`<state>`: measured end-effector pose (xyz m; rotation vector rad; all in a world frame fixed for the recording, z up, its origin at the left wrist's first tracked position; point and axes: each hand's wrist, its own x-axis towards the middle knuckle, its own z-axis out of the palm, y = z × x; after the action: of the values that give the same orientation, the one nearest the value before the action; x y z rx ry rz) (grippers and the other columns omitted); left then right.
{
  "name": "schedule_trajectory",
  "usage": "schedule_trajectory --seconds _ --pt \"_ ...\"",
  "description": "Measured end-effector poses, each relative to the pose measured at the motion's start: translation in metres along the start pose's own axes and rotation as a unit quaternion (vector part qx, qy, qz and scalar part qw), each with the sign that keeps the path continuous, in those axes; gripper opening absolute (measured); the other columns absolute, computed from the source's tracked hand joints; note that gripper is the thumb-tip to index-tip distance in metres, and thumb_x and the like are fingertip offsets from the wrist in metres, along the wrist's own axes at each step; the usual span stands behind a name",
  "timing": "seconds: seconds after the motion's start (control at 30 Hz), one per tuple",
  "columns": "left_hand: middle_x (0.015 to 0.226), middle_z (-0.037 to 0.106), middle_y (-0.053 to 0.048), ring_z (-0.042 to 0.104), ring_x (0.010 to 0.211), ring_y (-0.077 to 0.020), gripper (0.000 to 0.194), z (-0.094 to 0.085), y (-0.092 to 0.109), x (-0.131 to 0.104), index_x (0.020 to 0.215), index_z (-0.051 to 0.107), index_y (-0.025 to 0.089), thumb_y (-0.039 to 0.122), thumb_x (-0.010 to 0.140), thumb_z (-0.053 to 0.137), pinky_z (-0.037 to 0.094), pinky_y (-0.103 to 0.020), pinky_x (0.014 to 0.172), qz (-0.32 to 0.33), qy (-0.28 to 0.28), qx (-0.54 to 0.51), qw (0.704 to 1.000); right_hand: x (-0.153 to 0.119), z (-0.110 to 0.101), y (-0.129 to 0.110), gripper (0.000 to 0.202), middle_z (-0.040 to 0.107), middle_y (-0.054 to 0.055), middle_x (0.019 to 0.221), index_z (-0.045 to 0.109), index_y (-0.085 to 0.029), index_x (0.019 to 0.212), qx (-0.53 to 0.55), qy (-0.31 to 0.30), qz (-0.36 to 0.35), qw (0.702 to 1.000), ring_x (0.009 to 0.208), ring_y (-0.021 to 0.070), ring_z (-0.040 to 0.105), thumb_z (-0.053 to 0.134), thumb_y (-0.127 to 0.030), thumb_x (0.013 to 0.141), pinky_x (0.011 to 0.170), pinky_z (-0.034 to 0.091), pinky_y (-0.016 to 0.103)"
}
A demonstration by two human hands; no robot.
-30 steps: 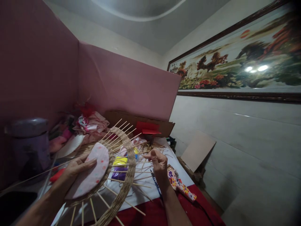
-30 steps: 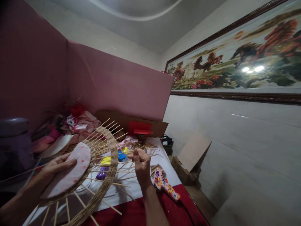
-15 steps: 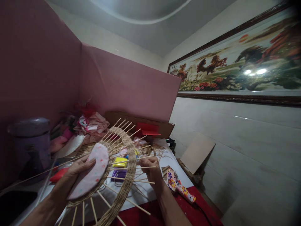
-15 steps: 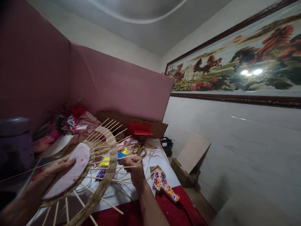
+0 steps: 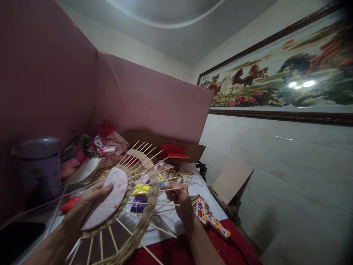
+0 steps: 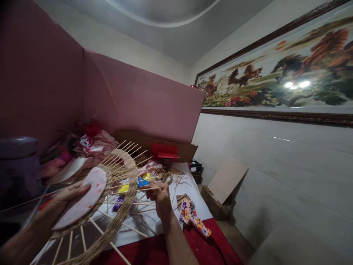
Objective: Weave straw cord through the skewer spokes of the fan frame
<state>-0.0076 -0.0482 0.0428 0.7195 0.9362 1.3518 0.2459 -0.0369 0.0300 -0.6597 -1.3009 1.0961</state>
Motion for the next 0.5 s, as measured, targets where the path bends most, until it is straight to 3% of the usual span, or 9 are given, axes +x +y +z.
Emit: schedule_trajectory --seconds 0.13,0.23,0.37,0.5 --pt "0.066 0.071 -0.004 0.064 0.046 -0.0190 0.070 -0.0032 0.0037 -0.0059 0.115 0.055 0.014 0.024 0.050 0.080 0.052 -0.024 0.042 0.013 -0.047 0.053 0.997 0.0026 -0.0055 0.0022 0.047 0.048 0.002 0.047 0.059 -0.017 0.050 0.020 0.063 0.031 0.997 0.045 0.0102 0.029 0.044 -0.050 0.080 0.043 0.022 0.023" --pt "0.065 0.071 -0.003 0.063 0.046 -0.0162 0.066 -0.0042 0.0075 -0.0094 0.113 0.054 0.014 0.023 0.054 0.080 0.050 -0.020 0.042 0.022 -0.054 0.058 0.997 0.0030 -0.0091 0.0029 0.045 0.057 0.004 0.054 0.065 -0.016 0.056 -0.008 0.070 0.018 0.997 0.049 0.0114 0.041 0.046 -0.048 0.082 0.046 0.031 0.023" --pt "0.061 0.070 -0.003 0.062 0.043 -0.0154 0.065 -0.0051 0.0092 -0.0078 0.112 0.053 0.012 0.024 0.054 0.080 0.049 -0.020 0.040 0.045 -0.048 0.077 0.995 0.0012 -0.0105 -0.0011 0.036 0.056 0.002 0.060 0.067 -0.018 0.057 -0.135 0.025 -0.088 0.987 0.059 0.0124 0.047 0.052 -0.039 0.083 0.057 0.037 0.025" --pt "0.062 0.070 -0.003 0.062 0.044 -0.0149 0.054 -0.0072 0.0080 -0.0039 0.104 0.053 0.014 0.028 0.058 0.078 0.049 -0.020 0.041 0.062 -0.036 0.103 0.992 -0.0008 -0.0068 -0.0063 0.019 0.047 0.000 0.064 0.066 -0.019 0.060 -0.275 0.018 -0.180 0.944 0.064 0.0124 0.045 0.062 -0.027 0.078 0.061 0.037 0.026"
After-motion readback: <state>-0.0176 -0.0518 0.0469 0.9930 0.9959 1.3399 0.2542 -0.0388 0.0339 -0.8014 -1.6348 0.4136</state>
